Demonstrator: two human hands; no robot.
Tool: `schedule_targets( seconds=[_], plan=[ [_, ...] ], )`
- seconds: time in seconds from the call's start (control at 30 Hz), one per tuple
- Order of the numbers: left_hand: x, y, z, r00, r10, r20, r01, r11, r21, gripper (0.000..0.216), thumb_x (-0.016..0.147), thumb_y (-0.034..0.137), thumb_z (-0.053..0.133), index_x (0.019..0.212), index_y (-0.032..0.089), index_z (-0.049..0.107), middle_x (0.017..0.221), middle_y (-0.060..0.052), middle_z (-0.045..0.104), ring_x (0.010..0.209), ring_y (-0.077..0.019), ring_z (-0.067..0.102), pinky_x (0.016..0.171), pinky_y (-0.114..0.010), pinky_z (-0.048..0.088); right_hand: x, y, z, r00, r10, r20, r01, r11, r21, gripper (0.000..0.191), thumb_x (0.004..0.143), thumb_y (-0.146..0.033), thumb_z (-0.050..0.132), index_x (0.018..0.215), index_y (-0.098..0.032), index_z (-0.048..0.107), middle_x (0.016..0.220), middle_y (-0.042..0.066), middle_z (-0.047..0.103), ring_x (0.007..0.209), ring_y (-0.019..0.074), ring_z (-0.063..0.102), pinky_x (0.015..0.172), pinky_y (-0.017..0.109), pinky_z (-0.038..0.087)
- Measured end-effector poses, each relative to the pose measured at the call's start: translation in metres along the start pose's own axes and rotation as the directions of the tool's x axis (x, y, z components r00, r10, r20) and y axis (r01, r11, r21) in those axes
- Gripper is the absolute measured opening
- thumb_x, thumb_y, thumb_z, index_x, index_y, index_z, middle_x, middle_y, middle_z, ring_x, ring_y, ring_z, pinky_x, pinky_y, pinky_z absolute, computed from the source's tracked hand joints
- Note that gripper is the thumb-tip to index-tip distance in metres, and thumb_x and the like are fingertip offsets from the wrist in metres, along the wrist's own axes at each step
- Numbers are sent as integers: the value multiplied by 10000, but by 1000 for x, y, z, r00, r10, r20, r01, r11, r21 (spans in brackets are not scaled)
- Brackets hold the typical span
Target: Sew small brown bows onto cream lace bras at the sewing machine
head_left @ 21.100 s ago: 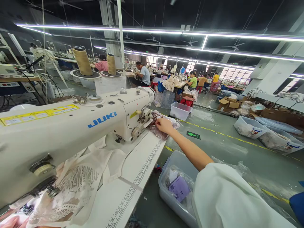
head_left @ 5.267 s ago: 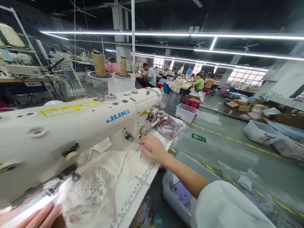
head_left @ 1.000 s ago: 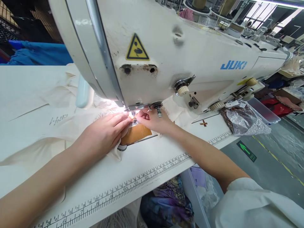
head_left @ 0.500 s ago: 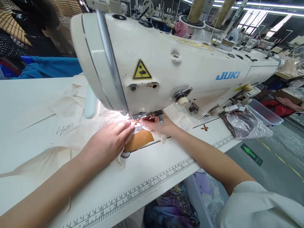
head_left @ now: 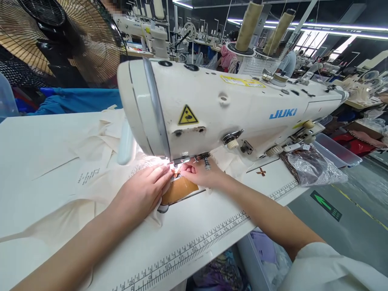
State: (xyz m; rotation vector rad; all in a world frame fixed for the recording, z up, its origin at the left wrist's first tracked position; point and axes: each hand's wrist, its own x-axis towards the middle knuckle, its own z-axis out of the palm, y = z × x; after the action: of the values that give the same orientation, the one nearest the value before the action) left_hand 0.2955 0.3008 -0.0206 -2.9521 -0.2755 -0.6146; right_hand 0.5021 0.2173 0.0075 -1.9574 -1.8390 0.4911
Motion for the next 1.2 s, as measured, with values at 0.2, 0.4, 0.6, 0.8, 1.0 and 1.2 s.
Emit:
schedule_targets(
  seconds=[0.2,0.4,0.6,0.8,1.0,1.2],
  plan=[
    [2,1,-4,1000,0,0,0,1000,-11,418,946,159,322,1229,172,629,1221,-118,672,1101,-276,617,908,-439,551,2,-1,0,999,43,5,-43,999,9,235,790,-248,480,626,-213,316,604,-39,407,614,122,357,581,284,258],
    [5,2,-6,998,39,-50,-40,999,-11,398,939,141,340,1203,139,638,1186,-141,679,1078,-290,626,900,-447,552,5,1,5,997,55,-50,-54,998,26,234,760,-239,478,620,-216,291,621,-33,419,627,124,382,581,279,292],
    [5,3,-6,995,79,-66,-73,993,88,367,934,110,350,1178,84,623,1152,-160,682,1031,-285,635,846,-420,558,7,6,8,998,66,3,-66,998,18,203,797,-233,460,634,-224,338,622,-26,345,633,133,349,580,278,288],
    [5,2,-6,998,55,-41,-52,997,60,364,958,147,332,1192,131,610,1174,-131,681,1052,-268,629,864,-410,554,-1,-3,0,998,60,16,-60,998,32,292,816,-226,450,637,-213,220,610,-40,252,601,115,282,579,283,247],
    [4,2,-4,998,33,-47,-33,999,1,366,956,147,353,1213,115,611,1186,-150,674,1062,-291,628,873,-451,558,0,-4,-1,997,68,29,-69,997,38,313,789,-171,467,658,-210,185,625,-43,209,605,111,249,562,282,213],
    [3,2,-4,996,68,-55,-65,997,50,379,936,111,351,1208,73,611,1185,-165,668,1065,-291,627,871,-430,558,4,-3,0,989,125,80,-132,987,93,283,761,-154,441,678,-215,177,650,-32,265,640,120,296,562,258,256]
  ],
)
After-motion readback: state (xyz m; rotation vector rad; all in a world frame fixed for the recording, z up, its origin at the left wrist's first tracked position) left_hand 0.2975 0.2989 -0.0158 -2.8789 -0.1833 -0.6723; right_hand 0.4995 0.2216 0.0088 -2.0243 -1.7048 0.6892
